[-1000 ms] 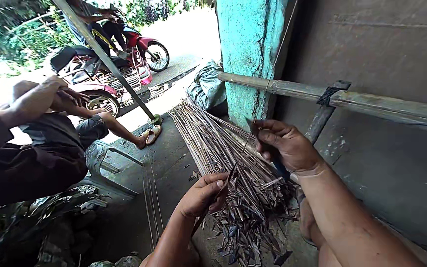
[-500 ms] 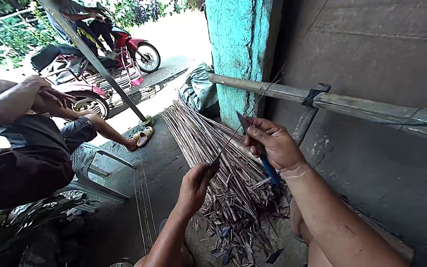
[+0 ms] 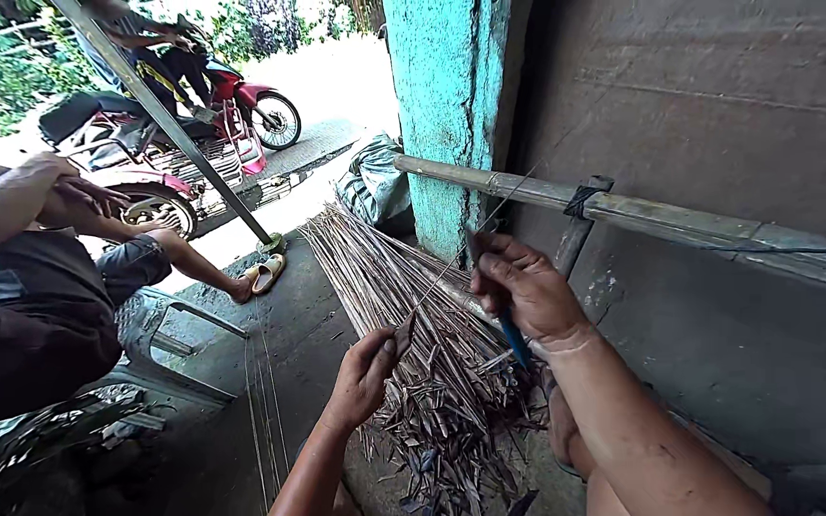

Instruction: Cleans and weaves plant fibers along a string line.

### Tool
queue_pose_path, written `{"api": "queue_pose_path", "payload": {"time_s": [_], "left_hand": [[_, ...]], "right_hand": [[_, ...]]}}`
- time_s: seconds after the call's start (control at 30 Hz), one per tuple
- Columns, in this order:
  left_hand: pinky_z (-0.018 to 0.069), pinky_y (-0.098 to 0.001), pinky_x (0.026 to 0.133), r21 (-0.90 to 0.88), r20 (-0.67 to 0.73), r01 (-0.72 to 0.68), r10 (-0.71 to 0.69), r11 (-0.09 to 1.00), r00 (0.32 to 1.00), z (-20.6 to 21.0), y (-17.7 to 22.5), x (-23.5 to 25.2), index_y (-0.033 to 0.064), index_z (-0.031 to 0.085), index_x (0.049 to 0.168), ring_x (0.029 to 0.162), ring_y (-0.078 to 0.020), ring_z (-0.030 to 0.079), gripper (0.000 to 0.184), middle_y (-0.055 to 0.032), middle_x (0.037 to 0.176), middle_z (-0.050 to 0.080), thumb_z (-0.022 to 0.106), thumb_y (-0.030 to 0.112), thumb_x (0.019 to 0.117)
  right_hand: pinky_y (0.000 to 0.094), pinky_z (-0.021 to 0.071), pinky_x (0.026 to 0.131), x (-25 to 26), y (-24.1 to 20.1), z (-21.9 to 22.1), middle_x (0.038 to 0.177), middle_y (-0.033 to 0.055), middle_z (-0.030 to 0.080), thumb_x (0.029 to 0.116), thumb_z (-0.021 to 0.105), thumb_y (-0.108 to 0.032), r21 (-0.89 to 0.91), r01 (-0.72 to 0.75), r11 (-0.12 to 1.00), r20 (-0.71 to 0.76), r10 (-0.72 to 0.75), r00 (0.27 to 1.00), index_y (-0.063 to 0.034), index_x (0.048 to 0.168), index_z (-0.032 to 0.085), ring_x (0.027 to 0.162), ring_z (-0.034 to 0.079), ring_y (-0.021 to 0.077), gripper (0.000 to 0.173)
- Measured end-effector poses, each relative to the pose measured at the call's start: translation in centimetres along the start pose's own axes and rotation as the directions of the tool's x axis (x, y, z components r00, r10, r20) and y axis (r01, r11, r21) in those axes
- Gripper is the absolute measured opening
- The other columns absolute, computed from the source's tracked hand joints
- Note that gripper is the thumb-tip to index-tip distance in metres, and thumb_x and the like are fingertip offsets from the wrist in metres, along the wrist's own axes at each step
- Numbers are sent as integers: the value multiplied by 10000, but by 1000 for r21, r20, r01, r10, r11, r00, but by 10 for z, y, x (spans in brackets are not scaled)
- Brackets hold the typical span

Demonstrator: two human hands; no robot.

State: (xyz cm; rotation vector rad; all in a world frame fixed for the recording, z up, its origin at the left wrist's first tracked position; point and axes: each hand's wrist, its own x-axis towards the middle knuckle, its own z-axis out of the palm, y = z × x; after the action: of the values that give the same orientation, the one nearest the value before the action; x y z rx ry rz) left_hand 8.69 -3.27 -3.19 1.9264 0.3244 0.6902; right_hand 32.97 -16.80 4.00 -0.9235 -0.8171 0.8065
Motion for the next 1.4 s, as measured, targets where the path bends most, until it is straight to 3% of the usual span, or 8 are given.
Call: {"api": "queue_pose_path", "payload": {"time_s": [0.17,0.27,0.43,0.63,0.9,1.2,1.33,1.4], "left_hand": [[465,-176,543,-40,-18,-9,8,999,1000,-1,3,3,25,691,1202,596,4,529,305,58,802,647,439,135,1071],[505,-189,605,35,-40,-46,47,998,998,-8,-6,-1,44,710,1171,674,-8,585,284,36,871,689,469,148,1064],[551,-235,826,476,-92,-131,198,870,976,-21,-20,-8,103,744,1144,880,-53,657,303,0,942,707,493,245,1052],[533,-185,892,569,-160,-176,318,803,934,-14,-15,-4,105,751,1119,971,-35,661,286,-26,1032,712,494,208,1048],[539,-226,884,647,-171,-140,322,749,931,-37,-24,-15,124,764,1103,979,-73,675,317,-44,1047,728,478,246,1041],[525,-321,878,679,-251,-20,258,734,933,-82,-28,-42,82,741,1103,954,-151,656,410,-76,981,700,401,302,1046],[527,-295,743,642,-194,-37,209,766,958,-86,-22,-49,173,740,1235,837,-85,603,552,-39,990,647,499,600,981],[545,-302,721,667,-151,-46,195,744,969,-82,-20,-49,208,729,1281,826,-91,614,535,-50,1021,653,543,598,967]], "right_hand": [[237,539,493,-10,35,20,783,56,709,1037,565,-91,-48,-161,986,162,166,973,20,1314,618,553,628,94,302],[225,538,497,-1,9,-2,775,61,703,1046,527,-95,-35,-64,997,5,64,998,-12,1264,649,543,617,86,263],[220,518,438,4,-30,-35,718,77,658,1091,415,-103,63,129,990,-288,-106,952,-62,1298,621,474,577,93,294],[245,531,485,-10,16,10,783,78,691,1051,503,-67,40,-177,983,27,177,984,22,1360,568,541,616,108,328],[232,525,450,1,-30,-34,756,115,679,1087,412,-76,138,88,987,-245,-52,968,5,1295,584,494,599,109,282],[195,508,446,-14,-74,-69,735,26,669,1114,353,-181,55,365,930,-385,-317,867,-132,1305,615,489,576,64,328],[205,518,458,-9,-59,-53,731,22,653,1122,326,-185,102,312,945,-355,-258,898,-152,1313,596,496,577,73,332],[212,525,464,-7,-44,-36,742,41,667,1118,322,-155,100,198,975,-294,-161,942,-137,1332,574,501,589,79,331]]}}
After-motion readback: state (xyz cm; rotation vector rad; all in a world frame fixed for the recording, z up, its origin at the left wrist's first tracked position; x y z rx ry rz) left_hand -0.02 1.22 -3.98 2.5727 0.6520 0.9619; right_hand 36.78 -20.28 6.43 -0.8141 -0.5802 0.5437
